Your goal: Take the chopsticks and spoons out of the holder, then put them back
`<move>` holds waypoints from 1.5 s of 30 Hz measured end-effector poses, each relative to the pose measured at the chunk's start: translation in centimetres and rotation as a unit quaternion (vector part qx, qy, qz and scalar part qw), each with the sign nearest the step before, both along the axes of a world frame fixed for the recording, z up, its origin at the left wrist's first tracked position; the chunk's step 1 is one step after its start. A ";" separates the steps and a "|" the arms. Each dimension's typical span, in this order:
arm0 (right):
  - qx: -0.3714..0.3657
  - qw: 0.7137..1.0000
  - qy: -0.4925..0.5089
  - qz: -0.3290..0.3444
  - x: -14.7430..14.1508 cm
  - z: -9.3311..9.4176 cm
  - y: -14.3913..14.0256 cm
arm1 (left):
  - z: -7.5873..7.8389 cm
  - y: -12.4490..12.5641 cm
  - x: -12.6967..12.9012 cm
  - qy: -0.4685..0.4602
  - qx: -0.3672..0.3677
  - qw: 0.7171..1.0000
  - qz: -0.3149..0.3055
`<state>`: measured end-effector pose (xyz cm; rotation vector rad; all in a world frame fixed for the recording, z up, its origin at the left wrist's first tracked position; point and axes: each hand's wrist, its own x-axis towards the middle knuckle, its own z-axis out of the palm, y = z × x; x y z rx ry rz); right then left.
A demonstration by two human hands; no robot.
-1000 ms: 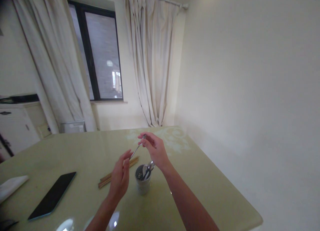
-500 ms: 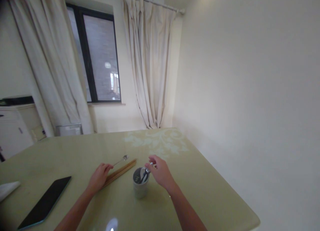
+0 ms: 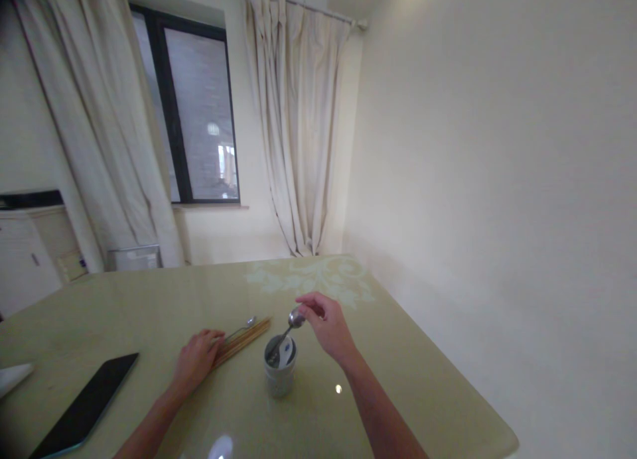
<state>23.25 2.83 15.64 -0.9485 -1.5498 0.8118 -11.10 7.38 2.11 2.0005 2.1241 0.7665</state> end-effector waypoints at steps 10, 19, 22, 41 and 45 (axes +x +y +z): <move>0.034 0.996 0.040 0.070 -4.3 1.0 0.2 | 8.4 -4.7 7.8 -0.256 0.060 0.929 -0.259; 0.024 0.974 -0.196 -0.111 -1.8 -6.8 0.5 | 1.4 1.3 0.5 -0.044 0.010 0.998 -0.045; 0.028 0.958 -0.252 -0.134 -2.0 -7.8 0.3 | 0.3 1.8 -0.7 -0.016 -0.017 1.000 0.001; 0.111 0.883 -0.410 -0.197 -3.6 -5.7 -1.5 | 2.2 -1.7 3.3 -0.082 0.159 0.982 -0.068; 0.162 0.933 -0.233 -0.223 -3.0 -3.0 -1.9 | 5.6 -5.5 8.5 -0.081 0.253 0.952 -0.152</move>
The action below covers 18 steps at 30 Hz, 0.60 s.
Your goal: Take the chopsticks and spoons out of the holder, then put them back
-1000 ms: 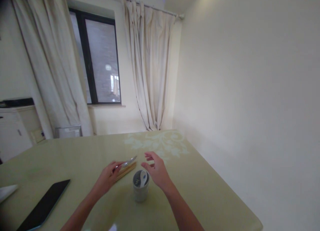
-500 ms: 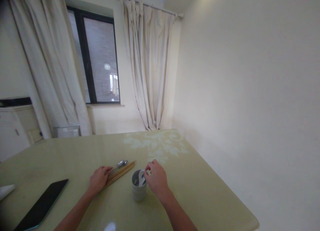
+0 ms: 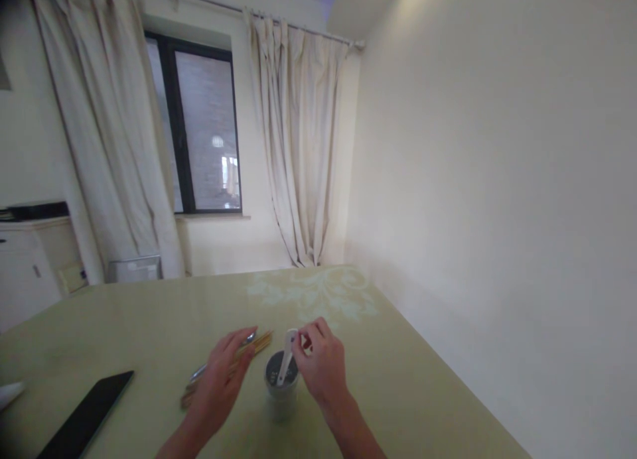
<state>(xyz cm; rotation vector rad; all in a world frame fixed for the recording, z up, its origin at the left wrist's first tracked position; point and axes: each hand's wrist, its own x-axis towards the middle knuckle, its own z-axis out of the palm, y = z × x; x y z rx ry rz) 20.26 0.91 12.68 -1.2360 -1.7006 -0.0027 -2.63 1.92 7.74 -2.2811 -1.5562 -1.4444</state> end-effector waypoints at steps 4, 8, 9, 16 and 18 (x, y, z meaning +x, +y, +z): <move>0.007 0.969 0.238 0.058 -0.2 2.2 -0.8 | 2.4 -1.8 3.5 0.084 0.114 0.989 -0.037; -0.067 0.925 0.357 0.113 -0.7 1.2 -1.3 | 2.8 -1.8 3.8 0.124 0.217 0.967 -0.043; -0.072 0.922 0.363 0.113 -0.8 0.6 -1.4 | 2.6 -1.8 3.6 0.146 0.229 0.962 -0.039; -0.021 0.945 0.314 0.083 -2.4 -2.0 -2.4 | 0.4 -2.1 3.1 0.182 0.232 0.955 0.011; -0.016 0.951 0.292 0.104 -2.7 -2.1 -2.2 | -0.4 -1.9 2.6 0.145 0.205 0.968 0.008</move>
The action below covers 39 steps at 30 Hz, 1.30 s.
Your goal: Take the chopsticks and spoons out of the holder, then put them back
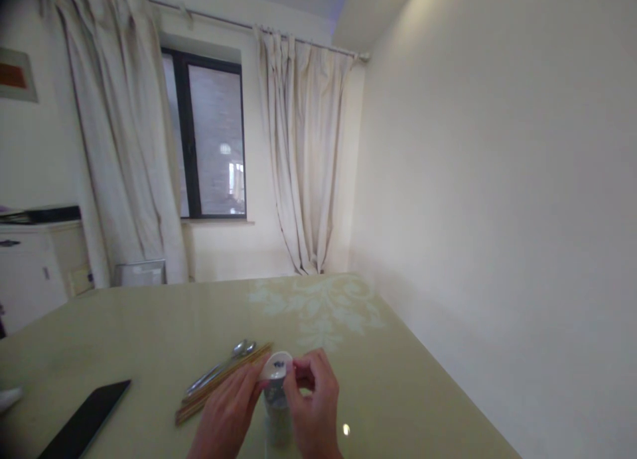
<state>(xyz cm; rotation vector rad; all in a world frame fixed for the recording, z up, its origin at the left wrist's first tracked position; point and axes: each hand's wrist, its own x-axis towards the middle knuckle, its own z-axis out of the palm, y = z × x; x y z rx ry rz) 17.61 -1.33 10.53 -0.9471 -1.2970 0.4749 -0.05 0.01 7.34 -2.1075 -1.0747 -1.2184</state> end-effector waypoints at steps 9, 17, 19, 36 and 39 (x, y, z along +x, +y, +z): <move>-0.040 0.994 -0.015 -0.097 3.2 -7.1 6.1 | -1.9 3.2 -8.3 -0.207 -0.394 0.888 0.112; -0.129 0.990 -0.031 -0.049 3.9 -10.9 7.5 | -5.9 8.6 -14.0 -0.118 -0.404 0.882 0.214; -0.130 0.990 -0.031 -0.044 4.0 -10.9 7.4 | -6.5 9.5 -14.2 -0.091 -0.414 0.878 0.223; -0.145 0.984 -0.073 -0.067 3.6 -11.5 7.8 | -8.2 10.8 -14.4 -0.016 -0.459 0.853 0.248; -0.135 0.984 -0.089 -0.074 3.4 -11.7 7.9 | -8.4 10.8 -14.4 -0.014 -0.459 0.855 0.243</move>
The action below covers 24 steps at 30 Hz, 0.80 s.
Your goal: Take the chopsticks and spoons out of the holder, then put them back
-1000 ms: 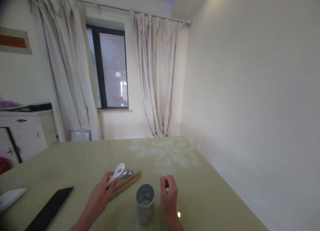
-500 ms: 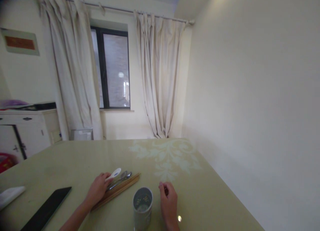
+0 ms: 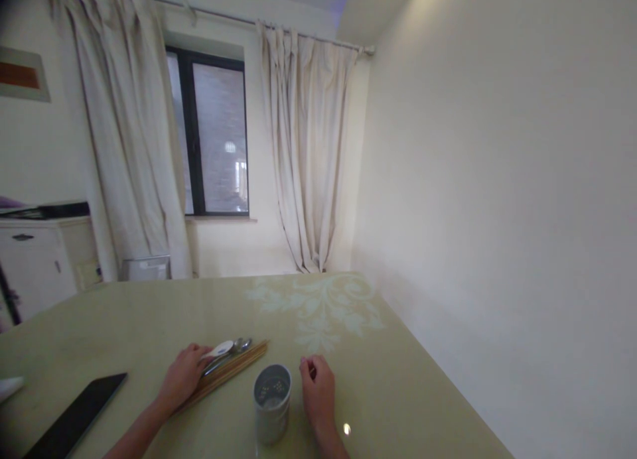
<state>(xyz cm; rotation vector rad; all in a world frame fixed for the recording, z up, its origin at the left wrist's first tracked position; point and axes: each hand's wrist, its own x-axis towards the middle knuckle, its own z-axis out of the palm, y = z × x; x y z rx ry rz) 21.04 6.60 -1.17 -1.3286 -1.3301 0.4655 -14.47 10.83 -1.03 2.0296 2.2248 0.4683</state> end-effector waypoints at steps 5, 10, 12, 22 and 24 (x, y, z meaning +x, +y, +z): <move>0.009 1.000 -0.009 -0.009 -0.2 0.0 0.1 | -0.4 -0.1 -0.1 -0.006 0.000 1.000 -0.014; 0.010 1.000 -0.013 -0.016 -0.3 0.1 0.1 | -0.7 0.0 -0.5 -0.027 0.006 0.999 -0.020; 0.009 1.000 -0.014 -0.017 -0.2 0.1 0.0 | -0.7 0.2 -0.6 -0.043 0.014 0.999 -0.021; -0.018 1.000 -0.003 0.001 0.7 0.4 0.2 | -1.3 -4.0 -0.5 -0.283 0.176 0.933 0.139; -0.024 1.000 -0.001 0.007 0.8 0.5 0.3 | -1.3 -5.4 0.2 -0.352 0.186 0.903 0.163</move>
